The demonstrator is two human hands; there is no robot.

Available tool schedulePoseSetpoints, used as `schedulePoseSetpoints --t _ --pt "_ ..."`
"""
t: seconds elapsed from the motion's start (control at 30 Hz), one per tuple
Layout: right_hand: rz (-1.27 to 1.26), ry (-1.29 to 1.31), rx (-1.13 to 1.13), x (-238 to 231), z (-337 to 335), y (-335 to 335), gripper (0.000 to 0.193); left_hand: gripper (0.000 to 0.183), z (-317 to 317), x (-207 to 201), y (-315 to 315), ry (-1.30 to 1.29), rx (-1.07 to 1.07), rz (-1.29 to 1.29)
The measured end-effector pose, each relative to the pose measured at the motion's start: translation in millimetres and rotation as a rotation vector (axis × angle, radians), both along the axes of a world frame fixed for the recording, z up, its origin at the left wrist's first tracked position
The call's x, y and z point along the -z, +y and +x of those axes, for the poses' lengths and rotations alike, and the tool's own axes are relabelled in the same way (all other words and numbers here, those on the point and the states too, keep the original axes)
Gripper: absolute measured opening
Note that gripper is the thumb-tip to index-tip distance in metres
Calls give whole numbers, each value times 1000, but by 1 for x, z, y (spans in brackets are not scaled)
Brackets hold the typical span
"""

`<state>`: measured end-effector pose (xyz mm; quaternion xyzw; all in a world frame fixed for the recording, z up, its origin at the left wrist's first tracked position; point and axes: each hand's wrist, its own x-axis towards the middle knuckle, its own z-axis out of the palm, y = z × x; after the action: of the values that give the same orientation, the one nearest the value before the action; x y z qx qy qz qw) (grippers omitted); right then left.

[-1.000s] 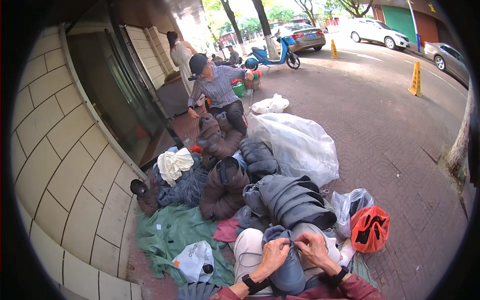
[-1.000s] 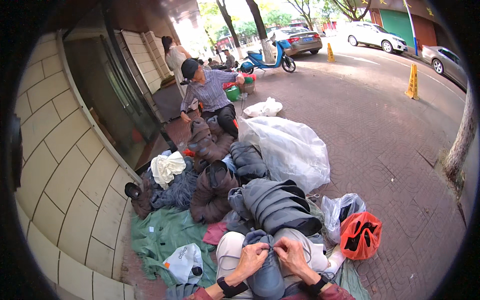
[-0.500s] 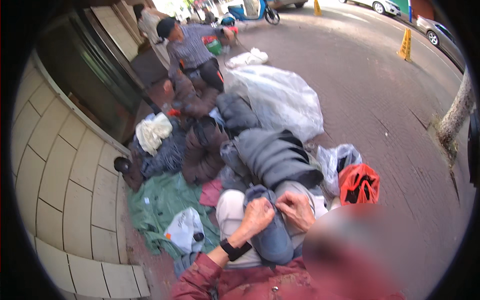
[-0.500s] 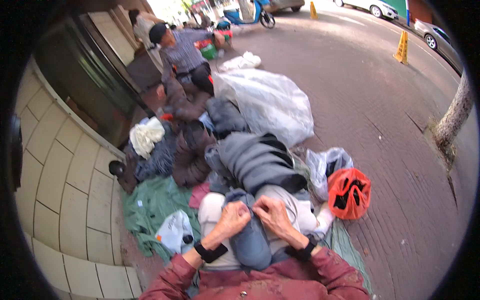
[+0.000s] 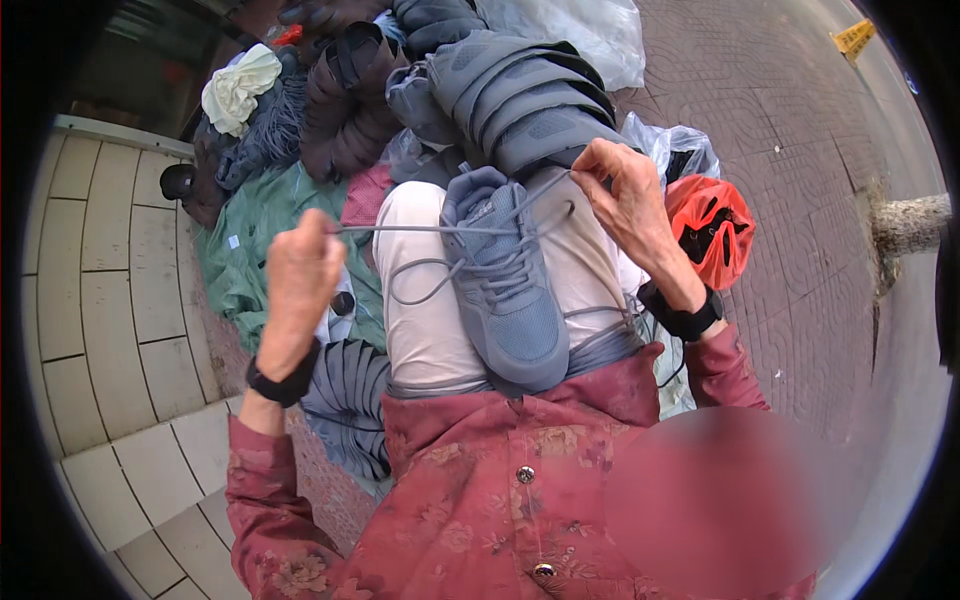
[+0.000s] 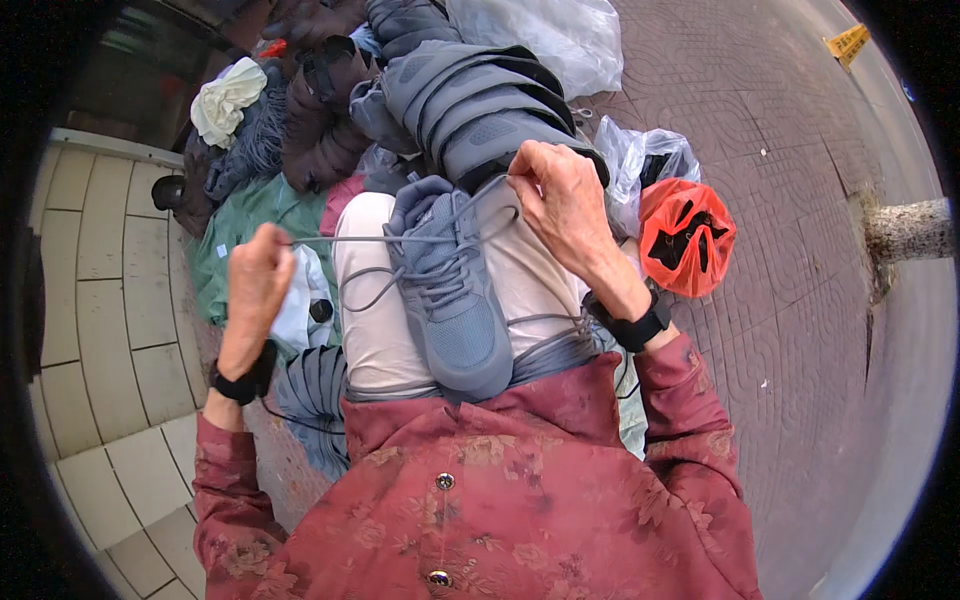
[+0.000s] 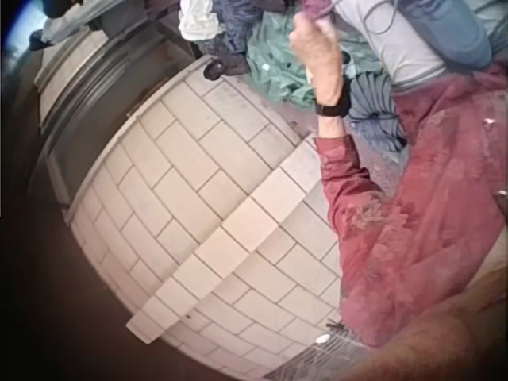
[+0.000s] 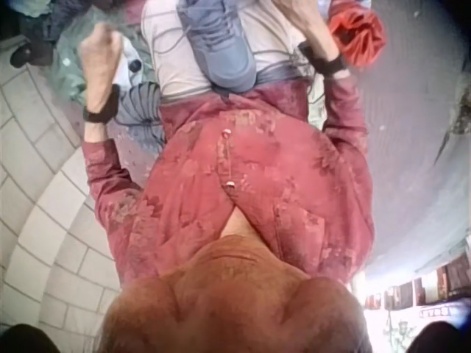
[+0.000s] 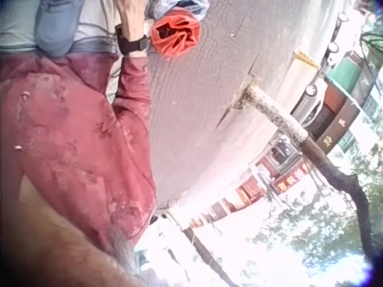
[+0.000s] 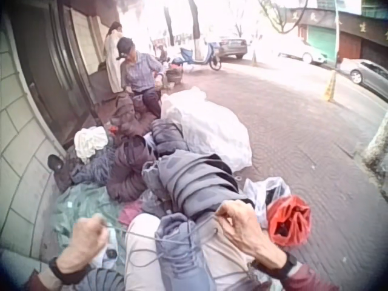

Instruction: Lacing and tying the laces of a grey sneaker.

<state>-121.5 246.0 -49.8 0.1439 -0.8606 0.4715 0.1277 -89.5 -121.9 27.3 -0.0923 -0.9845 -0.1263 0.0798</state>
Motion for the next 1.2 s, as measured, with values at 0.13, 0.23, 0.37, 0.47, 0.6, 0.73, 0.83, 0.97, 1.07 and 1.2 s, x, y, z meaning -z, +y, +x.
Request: schedulePoseSetpoints --t 0.13,0.23,0.37,0.47,0.6,0.73,0.83,0.97,1.07,1.2 --pt "141 197 -56 -20 9 -11 21 3 22 7 -53 -22 -96 63" --pt "107 181 -304 -34 27 -21 28 5 31 16 -54 -47 -117 115" --pt "86 95 -382 -26 42 -37 20 4 30 31 -52 -47 -107 143" --pt "80 69 -397 -23 37 -37 17 4 32 37 -57 -40 -91 164" --pt "92 -20 -434 -21 28 -33 14 3 30 38 -62 -32 -93 161" --pt "126 -77 -511 -28 31 -29 19 4 28 47 -90 -2 -110 135" --pt "73 -115 -510 -22 29 -28 19 4 31 50 -105 -7 -152 106" --pt "-16 -155 -488 -18 23 -32 16 4 34 56 -136 -9 -204 31" --pt "-92 -156 -427 -14 15 -33 14 5 37 54 -151 7 -229 -28" --pt "-78 -35 -368 -22 8 -43 26 5 37 46 -168 -23 -262 -30"
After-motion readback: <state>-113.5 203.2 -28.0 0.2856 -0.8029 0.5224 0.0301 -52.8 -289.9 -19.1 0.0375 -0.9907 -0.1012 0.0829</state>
